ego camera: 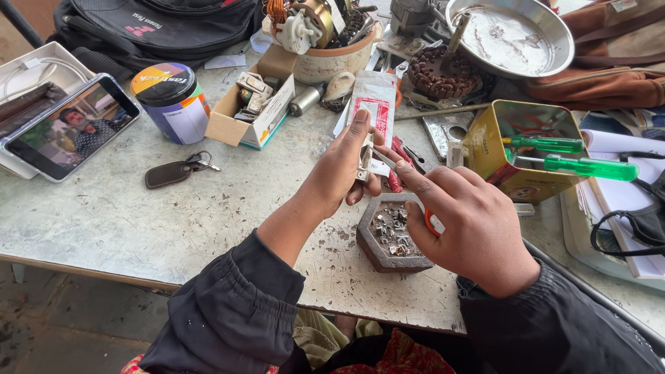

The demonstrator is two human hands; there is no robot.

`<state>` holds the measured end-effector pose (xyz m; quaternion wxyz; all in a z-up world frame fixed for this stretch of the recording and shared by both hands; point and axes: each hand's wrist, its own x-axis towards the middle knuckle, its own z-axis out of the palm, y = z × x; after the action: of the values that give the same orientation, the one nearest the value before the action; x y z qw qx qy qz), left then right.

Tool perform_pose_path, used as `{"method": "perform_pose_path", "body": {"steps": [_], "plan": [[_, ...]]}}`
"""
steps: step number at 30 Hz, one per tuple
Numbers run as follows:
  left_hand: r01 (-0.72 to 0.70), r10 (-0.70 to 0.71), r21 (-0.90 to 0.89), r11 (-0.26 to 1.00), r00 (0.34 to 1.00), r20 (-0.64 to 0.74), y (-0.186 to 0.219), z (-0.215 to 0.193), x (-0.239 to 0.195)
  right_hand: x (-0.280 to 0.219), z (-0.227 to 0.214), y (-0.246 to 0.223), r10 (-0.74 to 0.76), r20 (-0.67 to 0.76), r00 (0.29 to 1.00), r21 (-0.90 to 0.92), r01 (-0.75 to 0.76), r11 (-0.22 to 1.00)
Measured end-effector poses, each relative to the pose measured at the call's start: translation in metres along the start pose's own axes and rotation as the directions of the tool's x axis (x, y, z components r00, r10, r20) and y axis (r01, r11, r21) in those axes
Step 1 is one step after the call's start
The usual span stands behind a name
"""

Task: The person uses pliers and a screwdriver to manipulate small metal components on a cluttered workbench. They repeatedly pick up, adjust, and place small parts into a hexagonal tray while a smartphone plays a video nearby.

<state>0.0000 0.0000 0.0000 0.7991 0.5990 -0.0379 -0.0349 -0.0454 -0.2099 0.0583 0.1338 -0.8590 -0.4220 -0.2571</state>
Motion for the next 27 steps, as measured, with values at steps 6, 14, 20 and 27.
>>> {"method": "perform_pose_path", "body": {"steps": [6, 14, 20, 27], "plan": [[-0.020, 0.021, 0.124, 0.992, 1.000, -0.013, -0.001, 0.001, 0.000, -0.002, 0.002, 0.002, -0.047, -0.033, 0.998, -0.024, 0.046, 0.999], [-0.054, 0.057, 0.173, 0.983, 0.998, -0.012, -0.002, 0.006, 0.001, -0.004, 0.002, -0.001, -0.009, -0.034, 0.999, -0.025, 0.008, 1.000], [-0.219, 0.263, 0.360, 0.907, 0.962, -0.077, -0.013, 0.018, -0.003, -0.006, 0.004, -0.003, 0.001, -0.056, 0.998, -0.079, -0.006, 0.997], [-0.651, 0.857, 0.752, 0.099, 0.440, 0.268, -0.016, 0.023, -0.008, -0.007, 0.004, -0.008, -0.106, -0.120, 0.987, -0.219, 0.078, 0.973]]}}
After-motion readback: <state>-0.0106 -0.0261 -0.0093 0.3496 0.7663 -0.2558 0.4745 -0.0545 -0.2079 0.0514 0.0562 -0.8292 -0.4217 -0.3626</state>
